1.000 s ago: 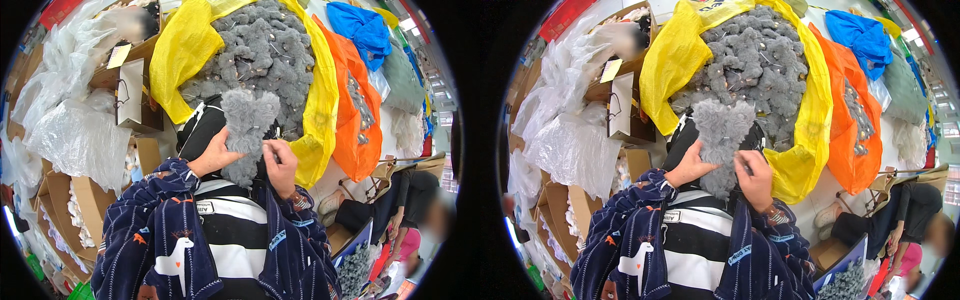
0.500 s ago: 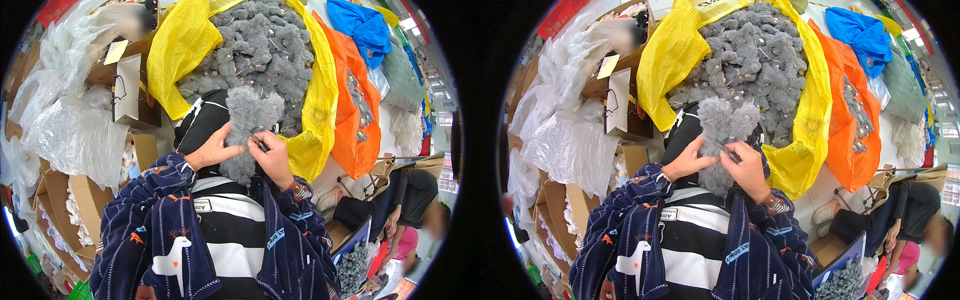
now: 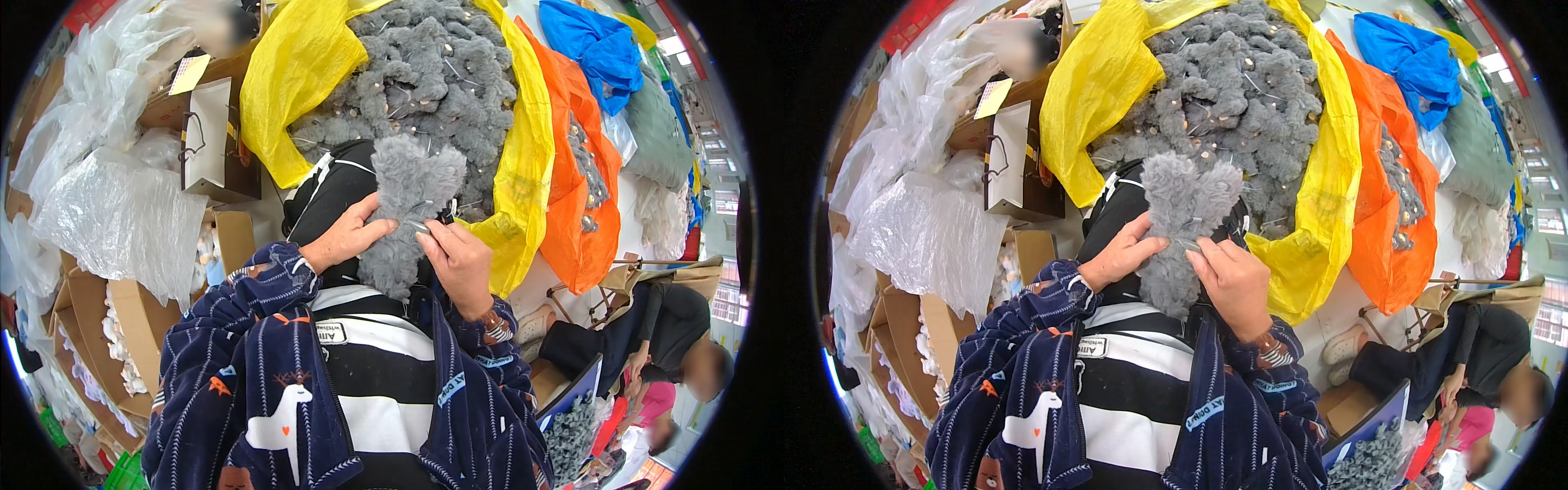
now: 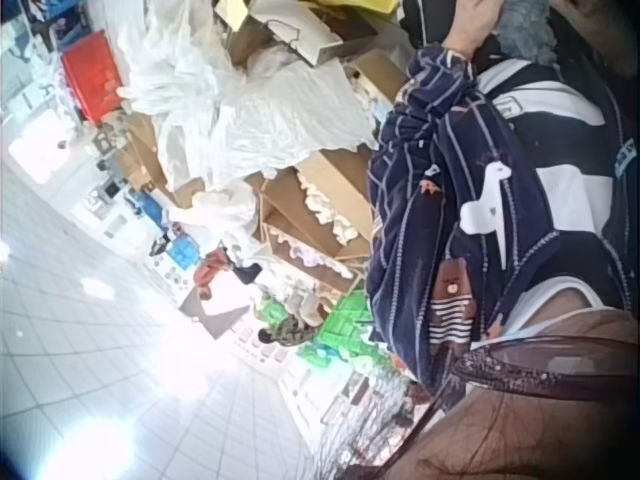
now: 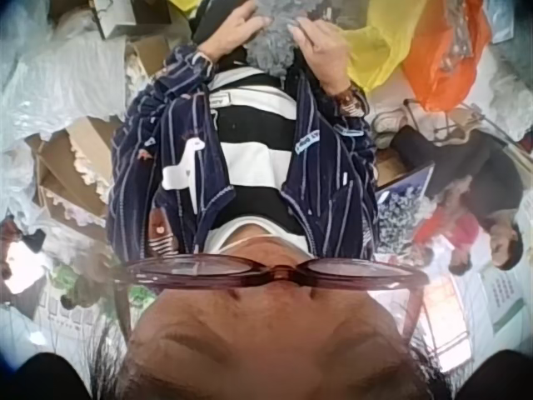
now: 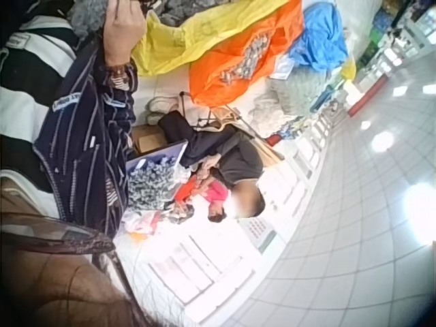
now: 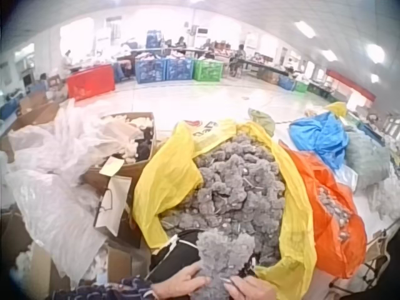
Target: The person sits on the floor and uses scissors to trim the fur of a small gray stuffed toy. They repeatedly pick up the toy, trim its edges, and place it back into a large yellow bag filled with similar toys.
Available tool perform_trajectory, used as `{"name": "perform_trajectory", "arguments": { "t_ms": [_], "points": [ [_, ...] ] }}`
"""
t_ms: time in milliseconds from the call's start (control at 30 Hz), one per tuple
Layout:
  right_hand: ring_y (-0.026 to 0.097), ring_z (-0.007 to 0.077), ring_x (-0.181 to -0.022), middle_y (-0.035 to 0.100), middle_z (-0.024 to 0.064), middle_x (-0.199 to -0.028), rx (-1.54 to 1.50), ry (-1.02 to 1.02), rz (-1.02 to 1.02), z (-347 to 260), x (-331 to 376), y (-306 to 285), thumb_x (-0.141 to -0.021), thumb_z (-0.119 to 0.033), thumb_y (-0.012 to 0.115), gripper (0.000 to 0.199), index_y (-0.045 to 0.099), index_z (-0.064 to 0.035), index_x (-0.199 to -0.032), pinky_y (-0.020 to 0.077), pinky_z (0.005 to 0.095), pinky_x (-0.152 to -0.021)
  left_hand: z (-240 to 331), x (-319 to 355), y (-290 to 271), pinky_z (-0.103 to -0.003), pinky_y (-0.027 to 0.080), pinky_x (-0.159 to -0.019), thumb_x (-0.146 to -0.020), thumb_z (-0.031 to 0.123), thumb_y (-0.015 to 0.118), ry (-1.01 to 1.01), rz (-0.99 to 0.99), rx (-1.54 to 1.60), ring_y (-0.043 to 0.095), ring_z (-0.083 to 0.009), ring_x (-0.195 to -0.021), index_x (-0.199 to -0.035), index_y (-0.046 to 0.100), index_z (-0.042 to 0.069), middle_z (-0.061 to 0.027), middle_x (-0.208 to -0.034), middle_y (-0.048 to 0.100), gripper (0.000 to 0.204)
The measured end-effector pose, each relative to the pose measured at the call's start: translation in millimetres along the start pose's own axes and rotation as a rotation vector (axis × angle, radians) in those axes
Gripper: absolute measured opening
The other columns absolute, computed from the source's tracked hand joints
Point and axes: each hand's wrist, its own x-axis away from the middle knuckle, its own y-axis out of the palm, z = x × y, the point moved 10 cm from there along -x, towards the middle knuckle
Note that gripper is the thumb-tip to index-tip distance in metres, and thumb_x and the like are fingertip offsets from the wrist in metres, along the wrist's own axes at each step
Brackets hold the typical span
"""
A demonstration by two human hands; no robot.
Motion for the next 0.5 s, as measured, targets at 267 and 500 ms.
{"name": "perform_trajectory", "arguments": {
  "t_ms": [267, 500],
  "points": [
    [0.055, 0.025, -0.057, 0.055, 0.0083, -0.067, 0.084, -0.041, -0.001, -7.8, -0.4, 0.3, -0.073, -0.015, 0.069, 0.021, 0.063, -0.0046, -0.09, 0.0423, 0.0333, -0.051, 1.0, -0.1, -0.2, -0.029, 0.034, -0.097, -0.084, 0.011, 0.053, 0.004, -0.009, 0.015, 0.045, -0.0145, -0.111, -0.127, 0.041, -0.001, -0.0076, -0.12, 0.05, 0.046],
    [0.055, 0.0242, -0.057, 0.054, 0.0074, -0.067, 0.136, -0.062, 0.007, -11.0, -0.7, -0.9, -0.074, -0.016, 0.069, 0.021, 0.063, -0.0047, -0.09, 0.0419, 0.0333, -0.051, 3.3, 0.4, 0.0, -0.029, 0.034, -0.097, -0.085, 0.012, 0.054, -0.001, -0.003, 0.026, 0.045, -0.0142, -0.11, -0.127, 0.04, -0.001, -0.0073, -0.12, 0.05, 0.046]
  ]
}}
